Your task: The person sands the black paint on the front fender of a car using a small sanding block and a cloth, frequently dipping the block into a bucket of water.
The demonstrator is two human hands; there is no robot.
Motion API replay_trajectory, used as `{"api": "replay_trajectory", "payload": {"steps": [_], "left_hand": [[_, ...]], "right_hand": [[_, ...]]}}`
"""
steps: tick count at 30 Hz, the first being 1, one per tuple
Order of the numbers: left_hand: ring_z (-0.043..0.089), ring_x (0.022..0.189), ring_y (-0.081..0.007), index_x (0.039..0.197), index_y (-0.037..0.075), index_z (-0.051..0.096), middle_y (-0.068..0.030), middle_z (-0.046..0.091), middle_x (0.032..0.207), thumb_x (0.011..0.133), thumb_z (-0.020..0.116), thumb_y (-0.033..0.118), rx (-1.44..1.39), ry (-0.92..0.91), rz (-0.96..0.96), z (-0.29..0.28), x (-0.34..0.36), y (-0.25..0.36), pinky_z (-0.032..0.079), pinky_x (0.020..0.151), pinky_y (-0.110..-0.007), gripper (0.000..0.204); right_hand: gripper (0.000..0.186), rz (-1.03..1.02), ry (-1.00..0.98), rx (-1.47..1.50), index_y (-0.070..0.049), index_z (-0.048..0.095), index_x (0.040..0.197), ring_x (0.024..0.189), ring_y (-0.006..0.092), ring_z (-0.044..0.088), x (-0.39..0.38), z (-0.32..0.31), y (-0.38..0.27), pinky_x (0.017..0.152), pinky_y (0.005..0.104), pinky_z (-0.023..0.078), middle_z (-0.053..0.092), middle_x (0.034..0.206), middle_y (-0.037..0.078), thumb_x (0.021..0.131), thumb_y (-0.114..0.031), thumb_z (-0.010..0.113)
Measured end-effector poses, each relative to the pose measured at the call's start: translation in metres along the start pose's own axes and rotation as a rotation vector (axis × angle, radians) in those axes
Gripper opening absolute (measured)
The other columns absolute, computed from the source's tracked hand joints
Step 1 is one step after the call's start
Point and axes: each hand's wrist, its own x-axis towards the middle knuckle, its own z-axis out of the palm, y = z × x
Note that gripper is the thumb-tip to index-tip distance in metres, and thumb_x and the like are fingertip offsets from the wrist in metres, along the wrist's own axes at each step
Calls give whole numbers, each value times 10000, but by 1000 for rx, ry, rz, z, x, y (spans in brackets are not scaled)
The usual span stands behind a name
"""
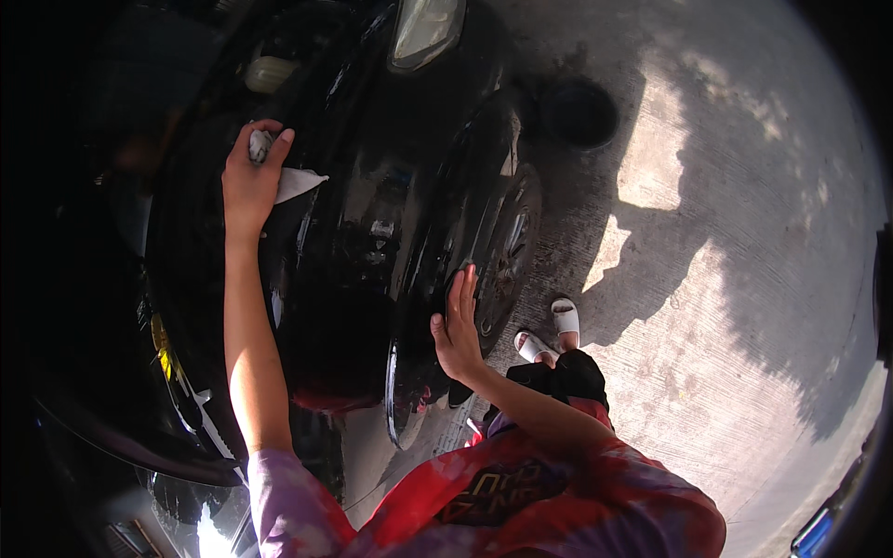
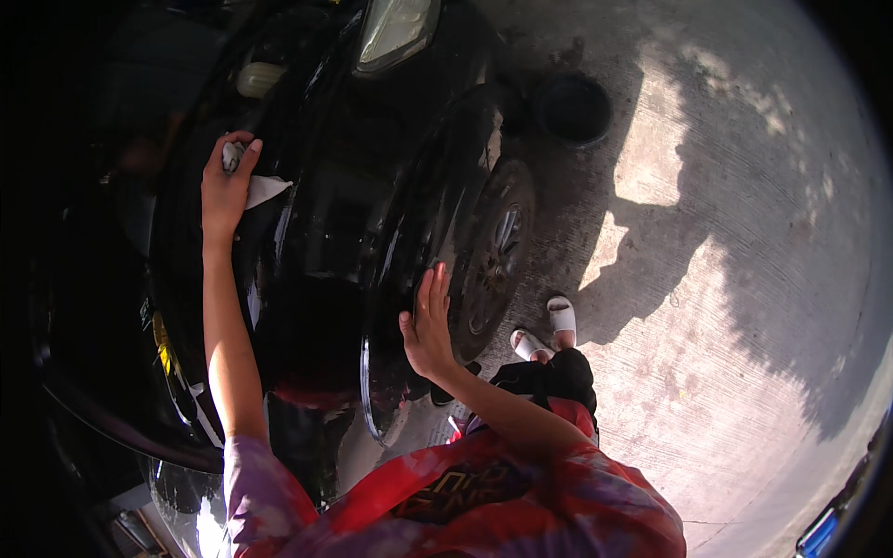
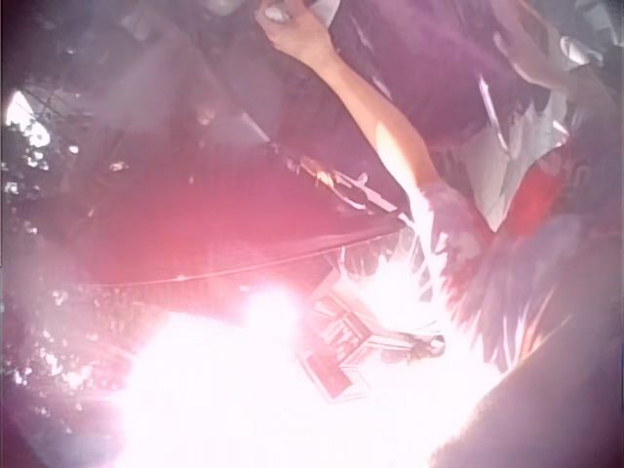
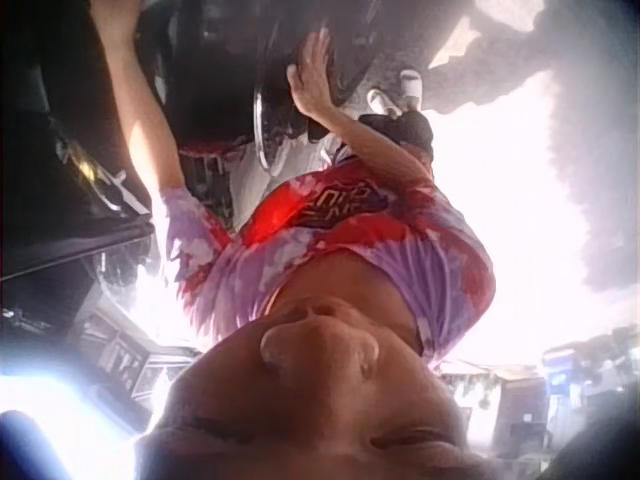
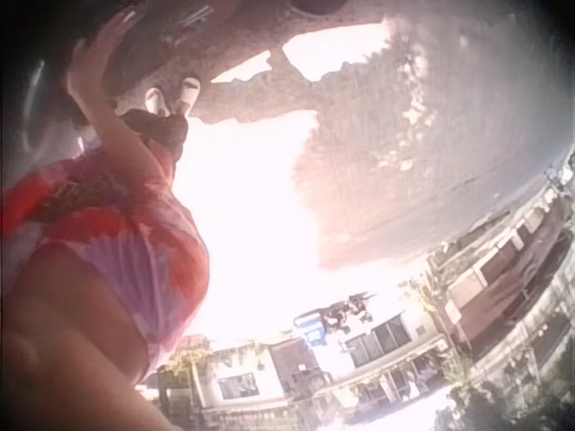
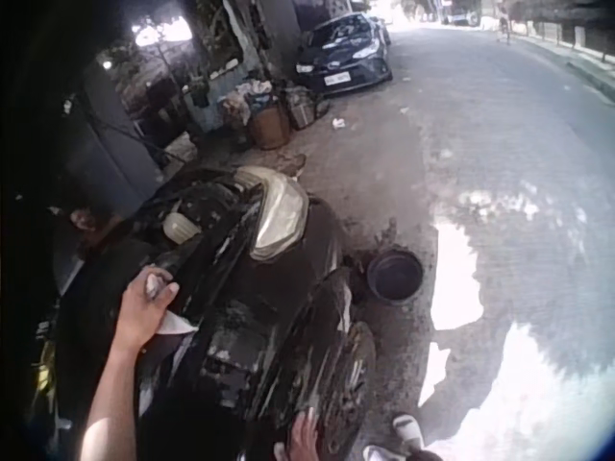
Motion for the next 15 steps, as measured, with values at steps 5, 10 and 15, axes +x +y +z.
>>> {"api": "replay_trajectory", "payload": {"steps": [5,10,15], "left_hand": [[606,914,-145,1124,72,699,-54,674,960,938,741,317,-34,-11,65,3,8,21,472,886,-298,310],[666,898,-193,1115,88,703,-88,712,945,917,748,324,-39,-1,44,2,6,10,501,855,-325,311],[636,853,-158,1105,99,706,-59,686,903,917,751,336,-50,14,-14,-3,-3,7,494,821,-309,306]], "right_hand": [[806,115,168,152,-5,39,1624,1573,412,24,190,-99,55,1272,501,154,30,1691,269,1089,-558,276],[799,-43,175,99,-37,-37,1631,1554,486,38,66,-21,26,1251,563,159,-27,1687,281,1093,-505,324],[808,-96,-93,-324,-60,19,1642,1562,465,62,52,-37,-28,1211,659,177,-18,1706,229,1063,-412,458]]}}
